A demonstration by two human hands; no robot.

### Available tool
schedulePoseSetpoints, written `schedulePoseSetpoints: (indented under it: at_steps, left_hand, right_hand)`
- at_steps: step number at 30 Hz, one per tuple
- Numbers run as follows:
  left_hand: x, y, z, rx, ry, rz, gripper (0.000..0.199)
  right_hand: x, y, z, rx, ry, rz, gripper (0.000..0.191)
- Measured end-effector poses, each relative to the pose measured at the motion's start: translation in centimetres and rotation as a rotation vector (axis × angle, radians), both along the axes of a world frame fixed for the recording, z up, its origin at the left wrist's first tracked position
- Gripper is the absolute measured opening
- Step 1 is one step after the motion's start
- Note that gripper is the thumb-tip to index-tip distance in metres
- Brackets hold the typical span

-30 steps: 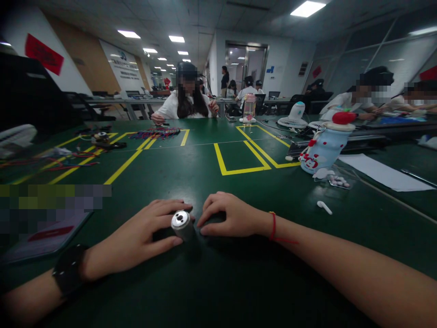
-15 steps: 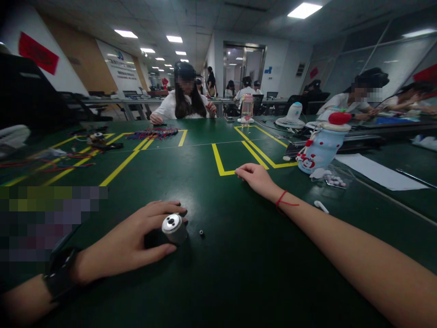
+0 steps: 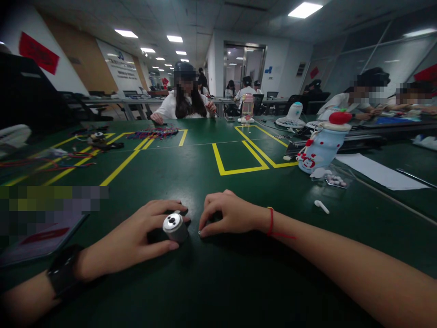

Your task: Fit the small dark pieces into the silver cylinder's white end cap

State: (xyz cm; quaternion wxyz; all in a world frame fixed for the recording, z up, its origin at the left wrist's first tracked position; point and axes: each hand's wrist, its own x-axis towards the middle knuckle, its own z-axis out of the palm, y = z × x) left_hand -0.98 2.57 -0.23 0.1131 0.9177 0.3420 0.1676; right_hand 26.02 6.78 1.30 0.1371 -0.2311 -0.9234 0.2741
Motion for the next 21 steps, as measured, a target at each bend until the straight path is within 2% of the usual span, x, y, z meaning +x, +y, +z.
schedulePoseSetpoints:
  at_steps: [3, 6, 12, 21]
  left_hand:
    - [0.0, -0.1, 0.1, -0.004, 0.007, 0.011, 0.034]
    - [0.1, -0.2, 0.3, -0.019, 0.018, 0.018, 0.029]
    - [0.3, -0.4, 0.3, -0.003, -0.011, 0.033, 0.032]
    - [0.5, -0.5, 0.3, -0.009, 0.020, 0.027, 0.032]
  right_hand:
    - [-1.2, -0.7, 0.3, -0.073, 0.216, -0.111, 0.020]
    - [-2.6, -1.5, 0.8, -0.073, 0.370, -0.203, 0.019]
    - [-4.7, -2.8, 1.2, 0.010, 0.398, -0.173, 0.014]
    - [-4.5, -2.9, 1.3, 0.015, 0.381, -0.202, 0.012]
